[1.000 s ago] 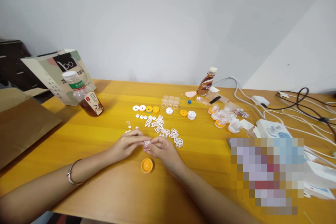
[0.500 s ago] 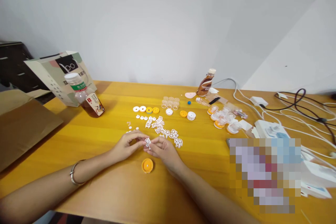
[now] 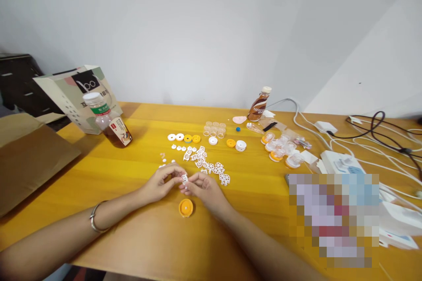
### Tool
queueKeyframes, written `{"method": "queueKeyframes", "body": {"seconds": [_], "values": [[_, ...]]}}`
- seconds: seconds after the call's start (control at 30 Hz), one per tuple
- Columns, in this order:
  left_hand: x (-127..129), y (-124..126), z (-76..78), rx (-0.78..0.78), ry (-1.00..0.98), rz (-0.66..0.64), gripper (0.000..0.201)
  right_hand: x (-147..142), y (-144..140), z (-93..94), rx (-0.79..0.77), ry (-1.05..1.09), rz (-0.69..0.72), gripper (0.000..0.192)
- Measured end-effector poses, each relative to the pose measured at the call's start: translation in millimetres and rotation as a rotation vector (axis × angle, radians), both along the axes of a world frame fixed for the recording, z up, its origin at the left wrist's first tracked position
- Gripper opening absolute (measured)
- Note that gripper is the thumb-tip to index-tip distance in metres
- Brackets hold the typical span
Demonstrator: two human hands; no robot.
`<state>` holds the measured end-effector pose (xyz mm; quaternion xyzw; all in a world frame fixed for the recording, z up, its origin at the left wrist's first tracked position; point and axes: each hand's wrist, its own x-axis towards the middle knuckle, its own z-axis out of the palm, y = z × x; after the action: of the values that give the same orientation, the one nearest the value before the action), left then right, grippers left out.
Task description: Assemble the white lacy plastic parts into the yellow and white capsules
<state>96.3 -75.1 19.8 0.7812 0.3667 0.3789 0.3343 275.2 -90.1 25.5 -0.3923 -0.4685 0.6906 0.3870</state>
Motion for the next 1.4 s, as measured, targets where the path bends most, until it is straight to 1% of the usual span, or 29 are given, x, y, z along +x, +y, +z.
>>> {"method": "queueKeyframes", "body": {"seconds": [0.13, 0.23, 0.3, 0.33, 0.4, 0.47, 0.53, 0.6, 0.67, 0.77, 0.87, 0.97, 1.13, 1.3, 1.4], "values": [[0, 1, 0.9, 0.022, -0.049, -0.046, 0.012, 3, 3, 0.0, -0.016, 0.047, 0.032, 0.024], [0, 1, 1.6, 0.067, -0.050, -0.087, 0.012, 5, 5, -2.0, -0.043, 0.078, 0.013, 0.024], [-1, 2, 1.8, 0.109, -0.017, -0.097, 0.015, 5, 5, -2.9, -0.059, 0.102, -0.014, 0.027], [-2, 2, 1.9, 0.138, 0.016, -0.084, 0.017, 5, 5, -3.0, -0.058, 0.112, -0.029, 0.028], [-4, 5, 1.6, 0.213, 0.132, -0.012, 0.024, 4, 4, -2.6, -0.056, 0.121, -0.059, 0.030], [-6, 9, 0.5, 0.287, 0.296, 0.089, 0.030, 3, 3, -1.9, -0.069, 0.121, -0.100, 0.030], [-7, 14, -1.8, 0.332, 0.451, 0.152, 0.036, 2, 2, -1.5, -0.088, 0.120, -0.143, 0.028], [-7, 17, -4.5, 0.351, 0.553, 0.153, 0.040, 1, 2, -1.5, -0.099, 0.125, -0.170, 0.027], [-6, 19, -6.4, 0.370, 0.600, 0.133, 0.040, 1, 2, -1.6, -0.103, 0.132, -0.180, 0.028], [-6, 19, -6.1, 0.397, 0.599, 0.109, 0.030, 0, 2, -1.3, -0.103, 0.127, -0.186, 0.029], [-8, 19, -4.2, 0.413, 0.558, 0.109, 0.018, 0, 2, -0.6, -0.100, 0.112, -0.194, 0.030], [-8, 19, -4.6, 0.429, 0.547, 0.126, 0.012, 0, 3, -0.9, -0.109, 0.114, -0.197, 0.030], [-8, 19, -9.9, 0.465, 0.590, 0.166, 0.016, 1, 4, -4.1, -0.143, 0.142, -0.191, 0.031], [-9, 18, -11.8, 0.482, 0.551, 0.187, 0.020, 1, 3, -4.2, -0.143, 0.134, -0.202, 0.030], [-10, 16, -11.2, 0.477, 0.538, 0.227, 0.027, 0, 3, -3.7, -0.140, 0.129, -0.207, 0.033]]}}
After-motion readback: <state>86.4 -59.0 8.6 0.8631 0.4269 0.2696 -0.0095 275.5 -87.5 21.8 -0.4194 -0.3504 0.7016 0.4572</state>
